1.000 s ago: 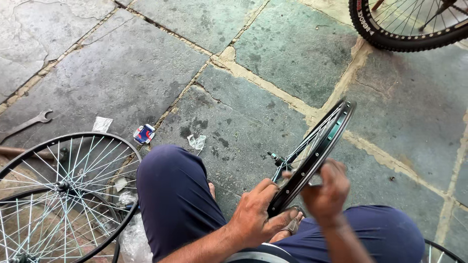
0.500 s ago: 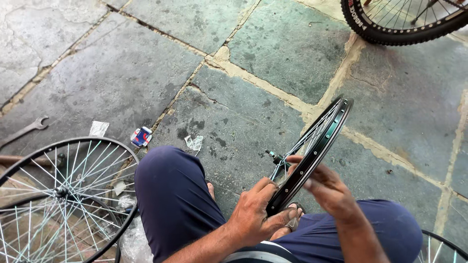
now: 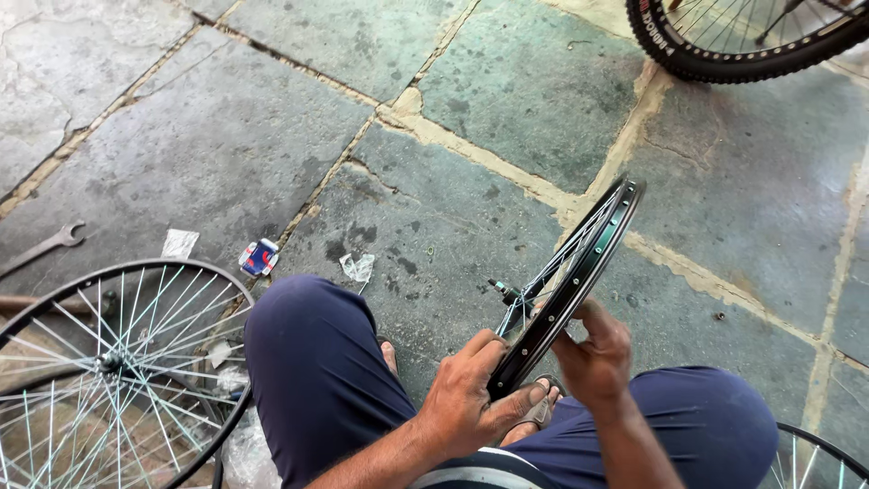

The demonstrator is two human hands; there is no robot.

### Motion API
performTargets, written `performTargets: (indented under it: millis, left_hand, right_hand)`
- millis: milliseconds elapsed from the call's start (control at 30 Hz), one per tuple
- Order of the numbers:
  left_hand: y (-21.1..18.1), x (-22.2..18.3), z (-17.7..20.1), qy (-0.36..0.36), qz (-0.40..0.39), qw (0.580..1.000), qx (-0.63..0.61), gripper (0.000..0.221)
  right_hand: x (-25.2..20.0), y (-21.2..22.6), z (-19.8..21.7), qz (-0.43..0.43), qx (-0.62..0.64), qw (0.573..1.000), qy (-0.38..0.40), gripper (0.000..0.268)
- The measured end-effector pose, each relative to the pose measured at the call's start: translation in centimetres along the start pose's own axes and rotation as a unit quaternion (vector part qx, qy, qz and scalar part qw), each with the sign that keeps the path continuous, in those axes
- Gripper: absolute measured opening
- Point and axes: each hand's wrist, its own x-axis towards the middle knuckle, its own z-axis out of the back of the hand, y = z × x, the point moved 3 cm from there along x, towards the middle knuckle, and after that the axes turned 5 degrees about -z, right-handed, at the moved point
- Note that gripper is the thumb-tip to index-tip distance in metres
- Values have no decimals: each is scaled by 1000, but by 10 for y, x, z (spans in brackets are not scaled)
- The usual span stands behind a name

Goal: The person handles a bicycle wheel rim by hand, rotating it and touching the inner surface and spoke holes while sitting on a tiled floor.

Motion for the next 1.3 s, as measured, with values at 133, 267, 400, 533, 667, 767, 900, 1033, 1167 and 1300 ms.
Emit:
performTargets:
  millis: [133,267,400,533,667,767,900,1033,1167,1300]
  left_hand:
    - [0,-2,0,-3,-7,1000,-7,47]
    - [1,-1,-3,6,-16,1000,13,50]
    - [-2,-2,-1,-6,-34,999,-2,48]
    - [-1,-3,-4,-14,-23,1000,11,42]
    - [-1,-1,-6,-8,-10,1000,11,39]
    - [-2,-1,-4,-7,3,1000,0,40]
    - [-5,-1,-2,-4,21,1000,6,46]
    - [-18,16,8,-65,-106,988,93,78]
    - [-23,69,2,-68,-194,971,119,95]
    - [-25,96,-6,49,-39,998,1,92]
  right_hand:
    - [6,1,5,-134,197,965,112,29]
    - [13,20,8,-131,405,882,202,34]
    - [29,46,19,-39,225,941,249,40]
    - [30,55,14,37,-86,992,86,39]
    - [16,57,-7,130,-242,950,-147,45]
    - [11,49,-11,144,-216,954,-148,39]
    - [4,28,-2,-59,229,971,38,29]
    - [-4,7,-1,-70,408,906,89,27]
    - [-4,-29,-10,-77,558,818,113,44]
    - [-1,-48,-2,-134,479,867,33,30]
